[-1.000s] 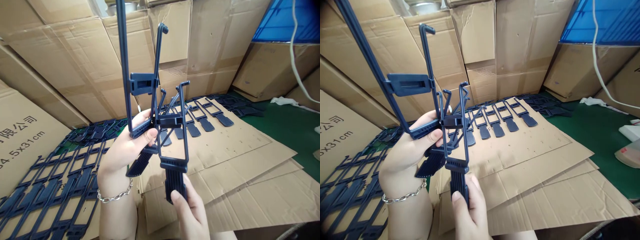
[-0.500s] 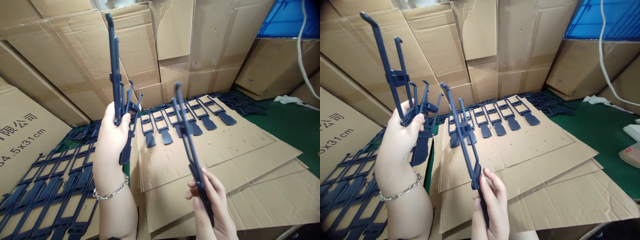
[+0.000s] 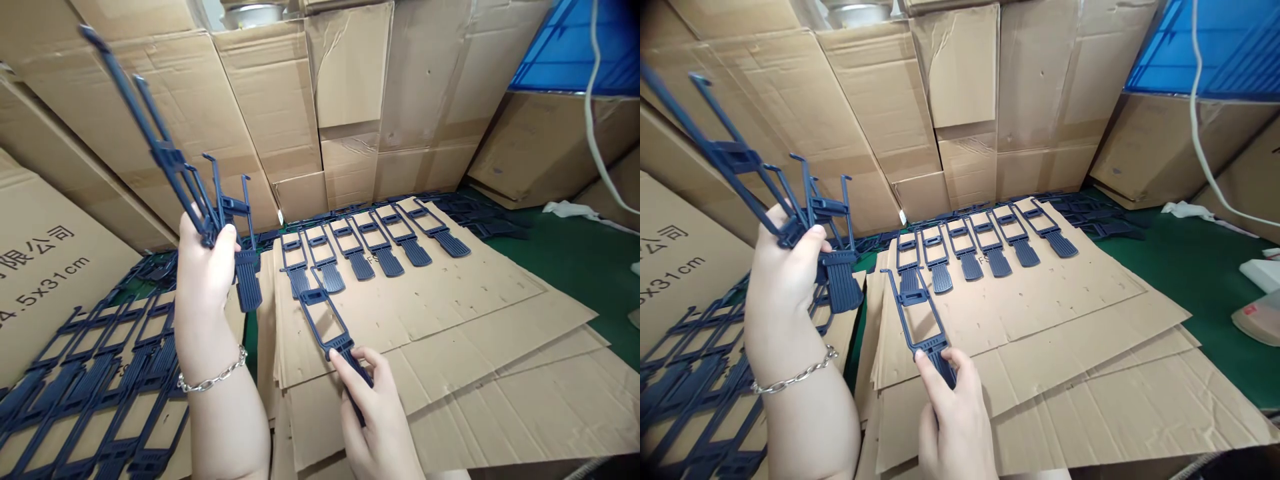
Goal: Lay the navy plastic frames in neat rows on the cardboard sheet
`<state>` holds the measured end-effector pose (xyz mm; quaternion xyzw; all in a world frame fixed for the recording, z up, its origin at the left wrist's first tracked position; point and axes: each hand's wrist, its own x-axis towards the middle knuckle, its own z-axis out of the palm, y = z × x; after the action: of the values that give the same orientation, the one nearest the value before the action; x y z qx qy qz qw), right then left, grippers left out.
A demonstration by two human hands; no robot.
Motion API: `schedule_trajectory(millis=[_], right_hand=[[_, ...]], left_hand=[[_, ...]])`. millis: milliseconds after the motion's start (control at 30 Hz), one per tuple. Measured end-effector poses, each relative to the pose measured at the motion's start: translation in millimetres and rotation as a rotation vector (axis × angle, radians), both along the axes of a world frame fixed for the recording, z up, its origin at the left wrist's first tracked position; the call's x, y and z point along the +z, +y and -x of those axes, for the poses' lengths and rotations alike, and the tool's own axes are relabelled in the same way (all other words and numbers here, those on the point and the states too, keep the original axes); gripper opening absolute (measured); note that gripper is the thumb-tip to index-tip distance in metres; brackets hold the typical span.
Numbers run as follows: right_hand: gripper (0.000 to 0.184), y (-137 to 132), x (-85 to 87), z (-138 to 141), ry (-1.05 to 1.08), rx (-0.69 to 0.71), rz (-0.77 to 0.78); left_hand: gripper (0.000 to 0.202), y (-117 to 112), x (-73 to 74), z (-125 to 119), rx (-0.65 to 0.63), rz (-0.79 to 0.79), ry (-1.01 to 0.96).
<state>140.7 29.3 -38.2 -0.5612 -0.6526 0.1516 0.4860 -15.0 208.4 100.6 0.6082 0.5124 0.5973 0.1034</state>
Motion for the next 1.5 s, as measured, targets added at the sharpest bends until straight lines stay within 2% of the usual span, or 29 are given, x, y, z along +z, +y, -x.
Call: schedule_trajectory(millis=[100,167,300,400,500,633,767,900,1067,1200,1300,1433,1500], right_hand=[[0.061,-0.5,1.0,1.5,-0.087,-0.007,0.022],[0.059,-0.4,2.5,3.0,-0.139,-0.022,0.048],[0.058,0.3,2.6,10.7,-0.295,-0.050,0.102],[0.057,1.2,1.6,17.8,-0.402,-0.095,0.038],[0.052,3.3,4.0,23.4,-0.456,-0.106,-0.025],[0.064,8.0,9.5,31.1,-0.436,-0.082,0.003],[0.069,12.3,11.0,36.5,-0.405,-0.069,0.011],[0.062,15.3,10.2,35.9,-0.376,-0.061,0.044],[0.051,21.5,12.9,37.1,-0.446,-0.031,0.111],[0.050,27.2,25.2,40.3,-0.482,-0.008,0.214],[0.046,29.6,34.5,41.1,-0.459,0.023,0.257],[0.046,30.8,35.8,39.5,-0.408,0.057,0.241],[0.039,30.9,34.1,37.2,-0.345,0.060,0.175]], left_hand=[[0.041,0.6,4.0,-7.8,-0.103,-0.151,-0.286],[0.039,-4.1,9.2,-14.0,-0.151,-0.191,-0.408],[0.035,-14.1,18.3,-18.0,-0.215,-0.219,-0.508],[0.031,-15.5,20.3,-15.5,-0.256,-0.238,-0.534],[0.030,-14.2,19.2,-17.1,-0.335,-0.194,-0.547],[0.044,-14.8,14.6,-29.2,-0.489,-0.026,-0.564],[0.051,-20.3,10.1,-39.4,-0.618,0.147,-0.498],[0.051,-29.9,8.5,-43.1,-0.745,0.340,-0.176],[0.049,-35.6,3.9,-50.7,-0.780,0.462,0.105],[0.054,-32.3,-0.9,-53.9,-0.885,0.540,0.126],[0.051,-30.2,-0.9,-53.2,-0.861,0.494,0.110],[0.051,-29.8,3.4,-48.1,-0.825,0.471,0.044],[0.051,-30.2,6.0,-44.0,-0.825,0.461,0.020]])
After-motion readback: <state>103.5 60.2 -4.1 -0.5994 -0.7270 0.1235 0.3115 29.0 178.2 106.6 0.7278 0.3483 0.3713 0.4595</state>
